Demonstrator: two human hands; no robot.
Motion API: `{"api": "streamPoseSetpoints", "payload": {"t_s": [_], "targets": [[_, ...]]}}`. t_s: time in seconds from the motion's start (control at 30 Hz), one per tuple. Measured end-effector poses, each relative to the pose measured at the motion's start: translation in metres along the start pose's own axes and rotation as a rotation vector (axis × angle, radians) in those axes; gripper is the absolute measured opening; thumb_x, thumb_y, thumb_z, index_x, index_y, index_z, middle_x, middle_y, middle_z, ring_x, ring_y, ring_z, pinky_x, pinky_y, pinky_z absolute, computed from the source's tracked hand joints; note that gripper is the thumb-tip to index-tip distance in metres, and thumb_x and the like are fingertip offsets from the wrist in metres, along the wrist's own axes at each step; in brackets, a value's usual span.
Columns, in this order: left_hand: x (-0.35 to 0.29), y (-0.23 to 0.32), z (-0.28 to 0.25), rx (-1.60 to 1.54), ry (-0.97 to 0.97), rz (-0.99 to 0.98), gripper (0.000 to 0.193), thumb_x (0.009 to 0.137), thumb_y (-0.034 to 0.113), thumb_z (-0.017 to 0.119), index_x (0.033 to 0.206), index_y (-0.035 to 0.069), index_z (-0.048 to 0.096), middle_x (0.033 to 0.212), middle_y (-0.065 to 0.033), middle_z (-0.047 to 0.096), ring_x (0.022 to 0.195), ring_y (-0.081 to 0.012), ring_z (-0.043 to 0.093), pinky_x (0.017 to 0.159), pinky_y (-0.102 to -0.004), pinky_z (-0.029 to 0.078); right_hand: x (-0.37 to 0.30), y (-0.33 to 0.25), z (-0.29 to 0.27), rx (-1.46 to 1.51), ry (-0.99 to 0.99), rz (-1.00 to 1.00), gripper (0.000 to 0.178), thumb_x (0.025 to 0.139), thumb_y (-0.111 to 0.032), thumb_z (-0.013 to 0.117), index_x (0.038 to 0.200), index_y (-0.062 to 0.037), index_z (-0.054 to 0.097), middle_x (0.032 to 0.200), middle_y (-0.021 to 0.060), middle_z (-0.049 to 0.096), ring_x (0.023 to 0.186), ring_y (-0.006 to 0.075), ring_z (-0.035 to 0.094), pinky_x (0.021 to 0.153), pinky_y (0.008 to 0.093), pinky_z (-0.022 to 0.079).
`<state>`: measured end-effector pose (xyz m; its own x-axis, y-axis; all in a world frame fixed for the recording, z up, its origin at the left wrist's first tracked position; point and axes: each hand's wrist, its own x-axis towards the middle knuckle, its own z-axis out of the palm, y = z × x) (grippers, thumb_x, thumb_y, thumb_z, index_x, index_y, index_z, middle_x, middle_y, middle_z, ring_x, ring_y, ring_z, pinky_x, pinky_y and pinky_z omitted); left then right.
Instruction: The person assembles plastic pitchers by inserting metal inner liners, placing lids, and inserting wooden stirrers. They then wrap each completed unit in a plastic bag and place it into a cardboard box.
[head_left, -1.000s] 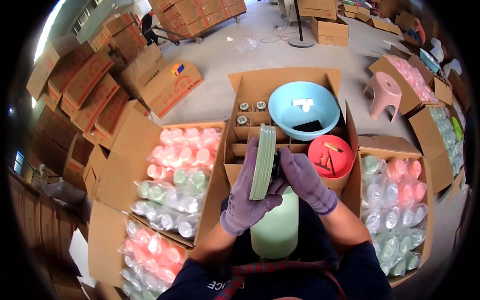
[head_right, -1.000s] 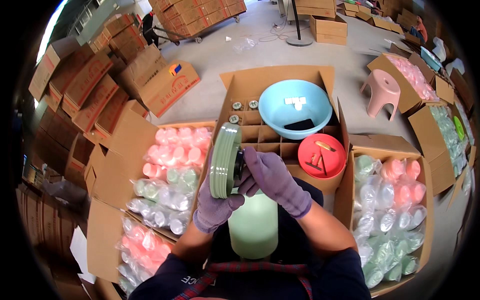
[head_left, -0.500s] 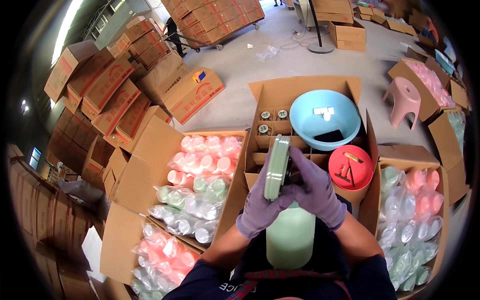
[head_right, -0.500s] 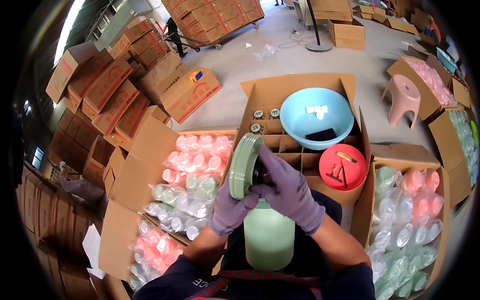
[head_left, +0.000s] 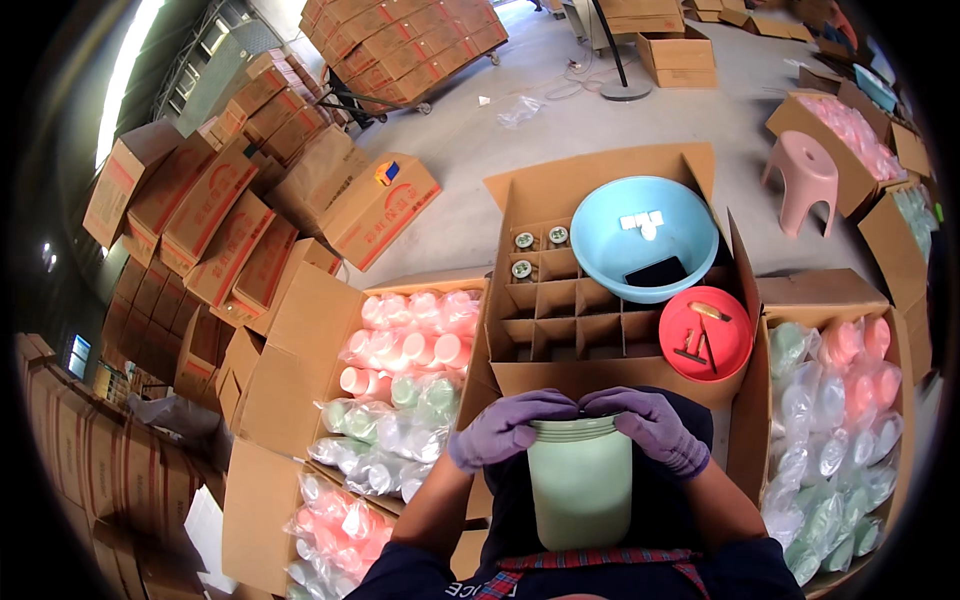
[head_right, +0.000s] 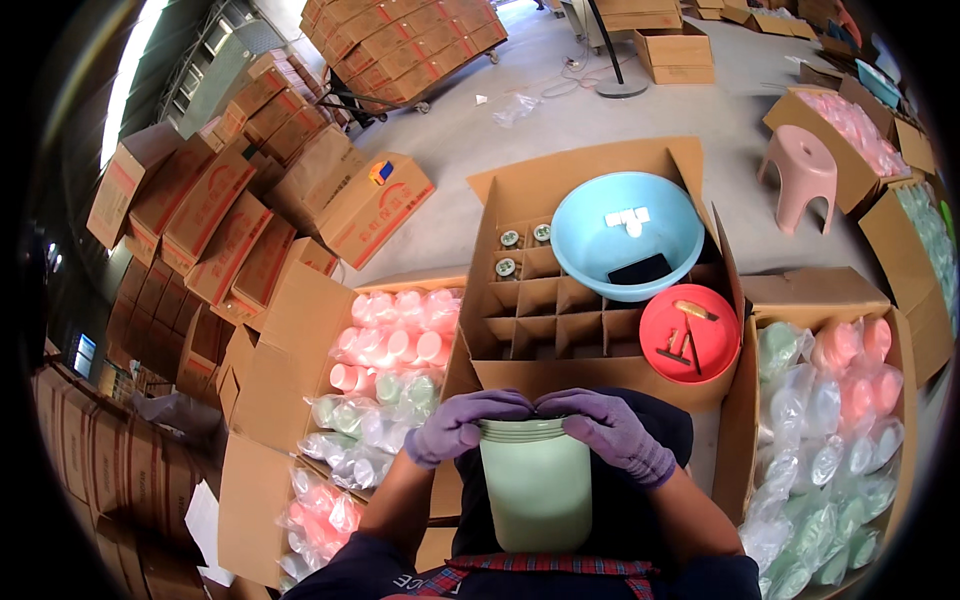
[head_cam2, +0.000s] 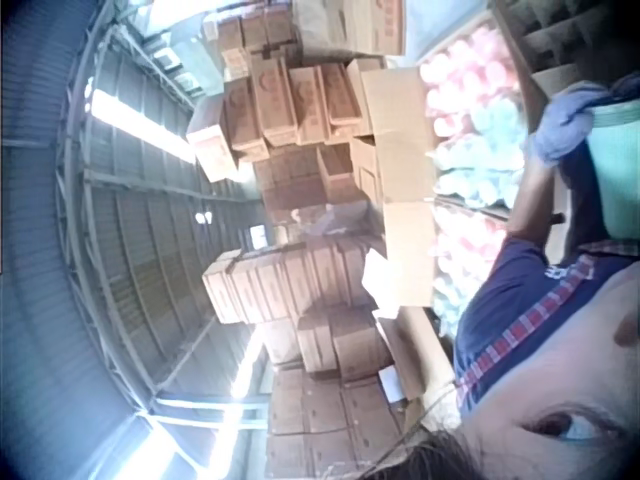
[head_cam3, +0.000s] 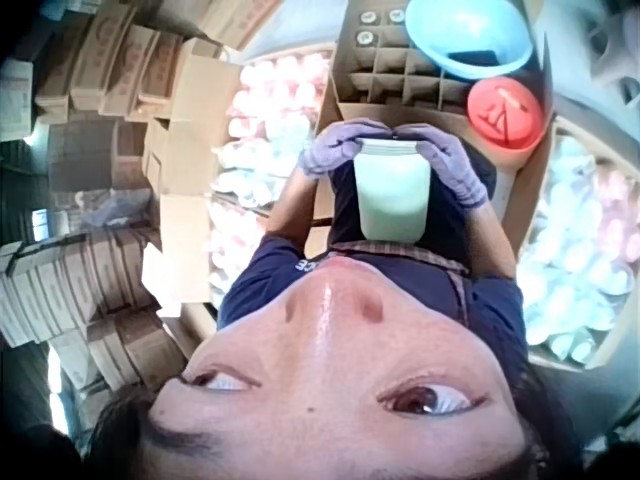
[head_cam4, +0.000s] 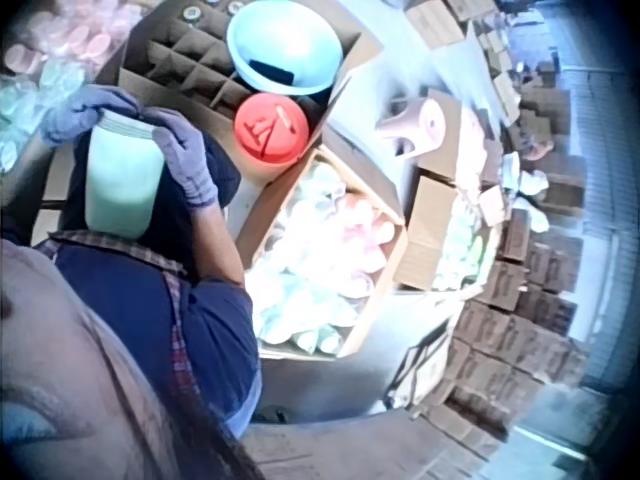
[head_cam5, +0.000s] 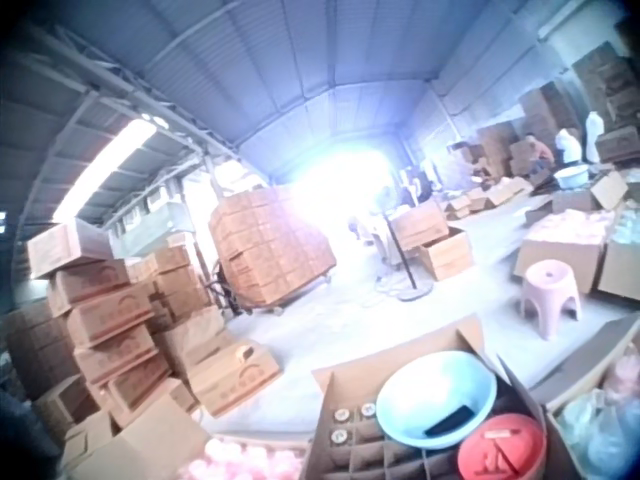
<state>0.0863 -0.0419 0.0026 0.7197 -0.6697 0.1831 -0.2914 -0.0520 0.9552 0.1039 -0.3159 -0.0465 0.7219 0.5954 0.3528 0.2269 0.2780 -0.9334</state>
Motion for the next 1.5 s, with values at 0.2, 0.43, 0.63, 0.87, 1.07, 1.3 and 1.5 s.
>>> {"api": "streamPoseSetpoints", "payload": {"t_s": [0.2,0.43,0.63,0.87,1.07,1.3,1.5], "targets": [[-0.006,-0.007,0.008,0.023,0.102,0.094,0.045,0.101,0.033,0.056,0.124,-0.006,0.064,0.130,-0.0223,0.061,0.125,-0.0371,0.056,0.111,-0.0462,0.038,0.014,-0.007,-0.012,0.037,-0.076,-0.034,0.029,0.095,-0.023,0.062,0.110,0.0009,0.073,0.111,0.0162,0.071,0.106,0.0276,0.066,0.094,0.0367,0.051],[-0.006,-0.021,0.028,-0.188,0.165,0.224,0.039,0.101,0.024,0.052,0.125,-0.004,0.064,0.134,-0.0243,0.058,0.133,-0.0393,0.048,0.114,-0.0511,0.032,0.000,-0.015,-0.007,-0.162,-0.089,-0.064,0.049,0.091,-0.042,0.068,0.118,-0.0005,0.069,0.120,0.0183,0.066,0.112,0.0347,0.063,0.100,0.0435,0.048],[0.027,-0.001,0.028,-0.166,0.916,-0.631,0.053,0.102,0.035,0.042,0.137,-0.003,0.054,0.148,-0.0196,0.049,0.143,-0.0328,0.038,0.119,-0.0497,0.017,0.001,-0.089,0.032,-0.670,0.008,-0.377,0.054,0.086,-0.027,0.069,0.130,0.0016,0.056,0.132,0.0221,0.058,0.125,0.0404,0.054,0.109,0.0542,0.039],[-0.024,-0.062,0.024,0.833,0.344,-0.322,0.052,0.102,0.026,0.031,0.146,0.001,0.045,0.154,-0.0198,0.041,0.149,-0.0347,0.030,0.123,-0.0438,0.008,0.003,-0.081,0.035,-0.581,0.036,-0.213,0.053,0.085,-0.025,0.064,0.131,-0.0009,0.055,0.131,0.0222,0.055,0.122,0.0425,0.053,0.108,0.0567,0.036],[-0.023,-0.045,0.035,0.472,0.359,-0.335,0.046,0.102,0.016,0.029,0.137,0.000,0.056,0.151,-0.0163,0.046,0.148,-0.0312,0.033,0.123,-0.0442,0.008,-0.004,-0.085,0.054,-0.522,-0.088,-0.312,0.071,0.072,-0.024,0.068,0.136,0.0024,0.049,0.136,0.0256,0.051,0.123,0.0430,0.052,0.108,0.0525,0.038],[-0.017,-0.058,0.020,1.064,0.208,-0.637,0.053,0.105,0.028,0.027,0.140,-0.002,0.053,0.152,-0.0183,0.045,0.149,-0.0292,0.031,0.123,-0.0430,0.009,0.004,-0.093,0.046,-0.575,-0.017,-0.246,0.056,0.079,-0.030,0.071,0.125,0.0003,0.058,0.124,0.0232,0.058,0.113,0.0447,0.057,0.099,0.0520,0.044],[-0.016,-0.025,0.032,0.244,0.513,-0.345,0.050,0.106,0.025,0.026,0.141,0.001,0.052,0.151,-0.0178,0.046,0.148,-0.0294,0.032,0.123,-0.0406,0.009,0.010,-0.099,0.050,-0.592,-0.221,-0.356,0.077,0.075,-0.036,0.077,0.135,0.0034,0.049,0.131,0.0241,0.055,0.121,0.0439,0.053,0.108,0.0513,0.038]]}}
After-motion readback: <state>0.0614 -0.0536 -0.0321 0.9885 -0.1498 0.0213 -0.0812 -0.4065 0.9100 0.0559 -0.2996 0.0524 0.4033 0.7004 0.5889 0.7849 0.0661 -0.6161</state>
